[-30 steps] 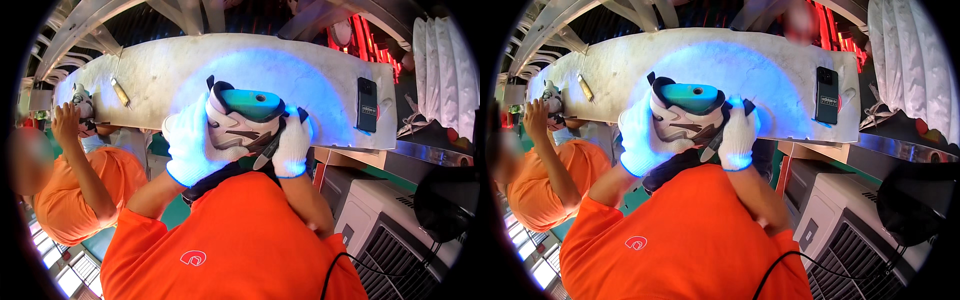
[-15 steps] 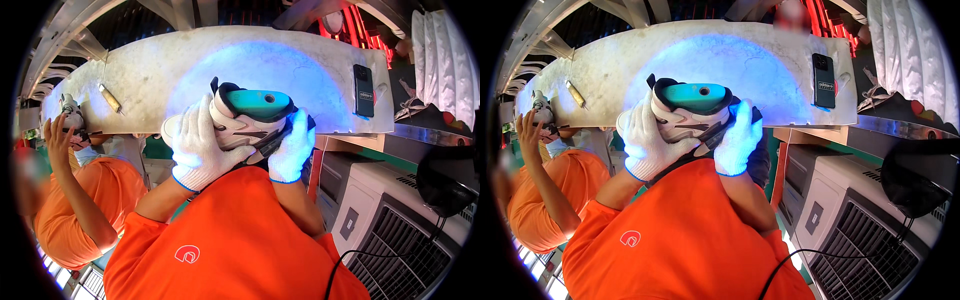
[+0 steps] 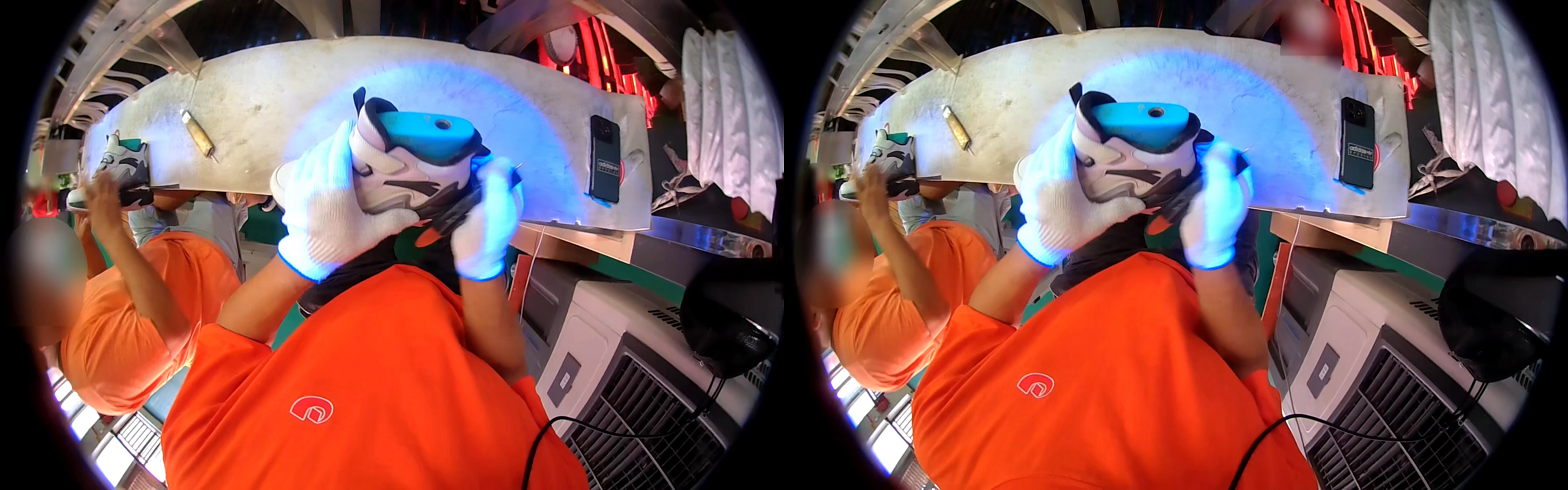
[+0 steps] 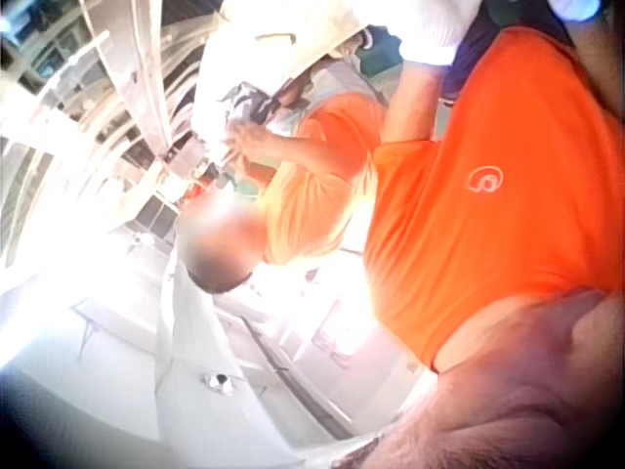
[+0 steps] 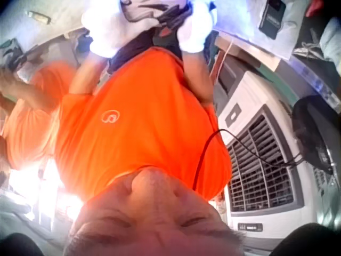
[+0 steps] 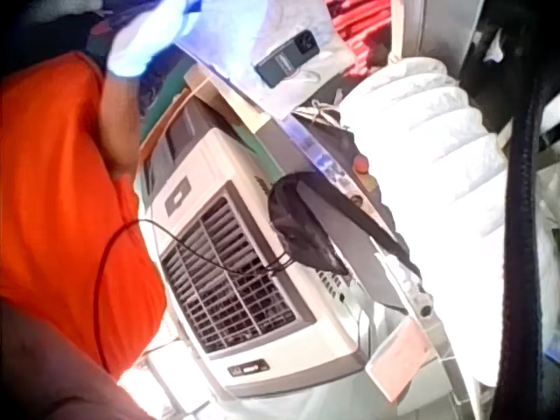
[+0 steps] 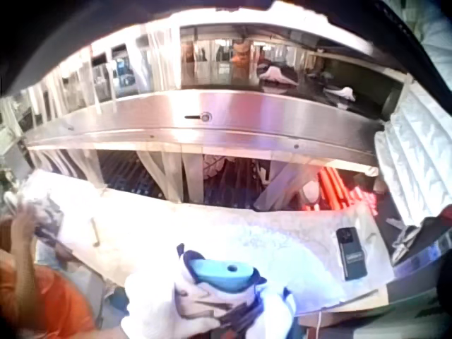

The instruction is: The person cleans a white and black sneaker using a small brush and a cloth. They scrub the sole and upper parts of the shoe, wipe it down, and inspect the surface repeatedly. The task involves handling the shoe with gloved hands and using tools to remove dirt.

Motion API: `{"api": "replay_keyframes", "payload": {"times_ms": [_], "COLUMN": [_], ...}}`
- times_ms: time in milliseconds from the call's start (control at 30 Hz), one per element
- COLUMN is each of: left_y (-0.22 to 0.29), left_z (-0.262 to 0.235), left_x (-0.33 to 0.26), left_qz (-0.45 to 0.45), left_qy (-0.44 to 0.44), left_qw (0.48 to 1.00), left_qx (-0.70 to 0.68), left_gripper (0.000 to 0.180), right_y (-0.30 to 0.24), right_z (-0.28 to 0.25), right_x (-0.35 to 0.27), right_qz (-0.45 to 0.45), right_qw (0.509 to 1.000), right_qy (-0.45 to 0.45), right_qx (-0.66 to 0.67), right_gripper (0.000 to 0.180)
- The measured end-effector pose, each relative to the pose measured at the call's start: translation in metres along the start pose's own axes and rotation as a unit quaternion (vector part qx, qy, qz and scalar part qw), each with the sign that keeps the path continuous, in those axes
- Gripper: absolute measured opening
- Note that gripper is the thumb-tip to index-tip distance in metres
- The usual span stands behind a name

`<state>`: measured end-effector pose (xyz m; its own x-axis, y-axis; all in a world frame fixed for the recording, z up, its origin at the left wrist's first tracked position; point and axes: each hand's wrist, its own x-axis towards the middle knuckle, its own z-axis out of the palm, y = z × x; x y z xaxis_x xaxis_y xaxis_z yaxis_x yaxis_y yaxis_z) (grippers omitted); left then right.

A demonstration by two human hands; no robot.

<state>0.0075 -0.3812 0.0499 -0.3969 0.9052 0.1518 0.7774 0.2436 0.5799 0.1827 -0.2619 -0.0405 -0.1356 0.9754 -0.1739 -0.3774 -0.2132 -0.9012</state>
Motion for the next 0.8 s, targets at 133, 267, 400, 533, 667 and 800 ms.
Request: {"api": "replay_keyframes", "payload": {"times_ms": [133,267,400,533,667,800], "left_y": [0.006,0.01,0.013,0.013,0.004,-0.011], "left_z": [0.0,-0.001,0.0,0.003,0.013,0.033], "left_x": [0.009,0.009,0.01,0.006,-0.003,-0.032], "left_qz": [-0.019,-0.028,-0.036,-0.019,0.028,0.069], "left_qy": [0.0,0.002,-0.003,0.022,0.052,0.095], "left_qw": [0.999,0.999,0.999,1.0,0.998,0.992], "left_qx": [0.034,0.033,0.008,-0.005,-0.014,0.045], "left_gripper": [0.113,0.115,0.115,0.111,0.111,0.107], "right_y": [-0.008,-0.012,-0.004,0.002,-0.012,0.004], "right_z": [-0.04,-0.041,-0.019,-0.002,0.006,-0.008], "right_x": [0.041,0.042,0.048,0.047,0.032,0.027], "right_qz": [0.116,0.152,0.195,0.211,0.128,0.032], "right_qw": [0.975,0.966,0.955,0.968,0.991,0.983], "right_qy": [0.085,0.015,0.003,0.016,-0.004,-0.026], "right_qx": [0.169,0.21,0.222,0.134,0.046,-0.181], "right_gripper": [0.042,0.037,0.039,0.035,0.033,0.03]}}
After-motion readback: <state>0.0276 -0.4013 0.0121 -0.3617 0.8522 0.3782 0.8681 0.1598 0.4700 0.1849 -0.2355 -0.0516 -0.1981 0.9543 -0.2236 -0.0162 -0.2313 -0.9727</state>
